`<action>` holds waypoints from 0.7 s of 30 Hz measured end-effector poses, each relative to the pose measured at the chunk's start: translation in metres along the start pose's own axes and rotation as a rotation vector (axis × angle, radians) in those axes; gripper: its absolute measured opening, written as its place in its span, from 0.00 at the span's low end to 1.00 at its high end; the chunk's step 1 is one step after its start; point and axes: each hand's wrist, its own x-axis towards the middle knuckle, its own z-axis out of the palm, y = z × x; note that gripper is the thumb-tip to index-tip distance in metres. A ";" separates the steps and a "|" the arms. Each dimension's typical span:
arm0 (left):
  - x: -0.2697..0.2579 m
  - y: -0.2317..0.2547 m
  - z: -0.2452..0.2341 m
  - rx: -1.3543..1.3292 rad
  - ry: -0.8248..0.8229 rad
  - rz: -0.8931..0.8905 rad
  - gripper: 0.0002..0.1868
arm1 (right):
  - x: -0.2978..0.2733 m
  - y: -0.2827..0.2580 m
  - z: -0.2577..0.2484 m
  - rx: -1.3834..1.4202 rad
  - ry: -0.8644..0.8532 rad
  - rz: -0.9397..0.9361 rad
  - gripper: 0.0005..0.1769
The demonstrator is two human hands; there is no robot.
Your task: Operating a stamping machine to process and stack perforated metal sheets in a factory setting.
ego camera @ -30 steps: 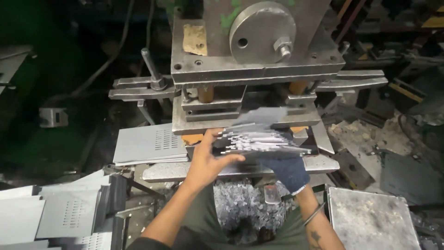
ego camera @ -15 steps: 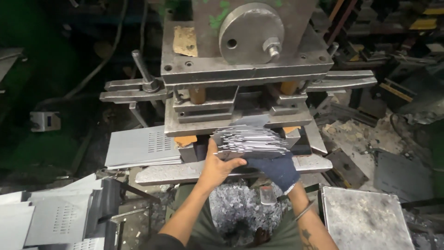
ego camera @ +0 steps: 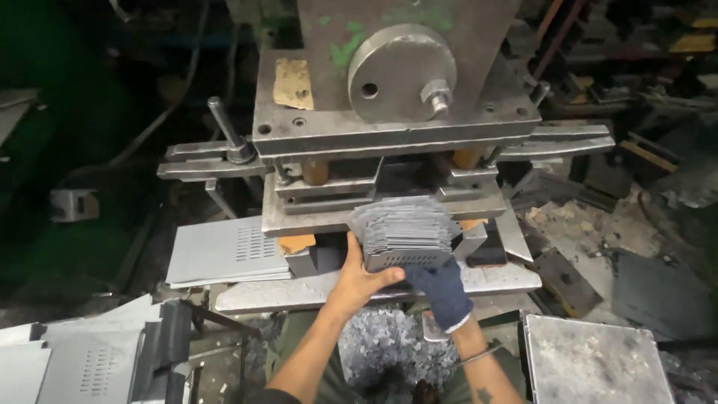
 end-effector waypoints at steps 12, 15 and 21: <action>-0.025 0.025 0.004 -0.190 -0.030 -0.235 0.73 | -0.013 -0.034 -0.011 0.531 0.033 0.237 0.29; -0.019 0.036 0.005 -0.135 -0.124 -0.081 0.72 | -0.003 -0.042 -0.013 0.253 0.028 0.191 0.29; -0.016 0.005 -0.003 -0.085 -0.065 -0.201 0.76 | -0.008 -0.016 -0.029 0.554 -0.141 0.180 0.36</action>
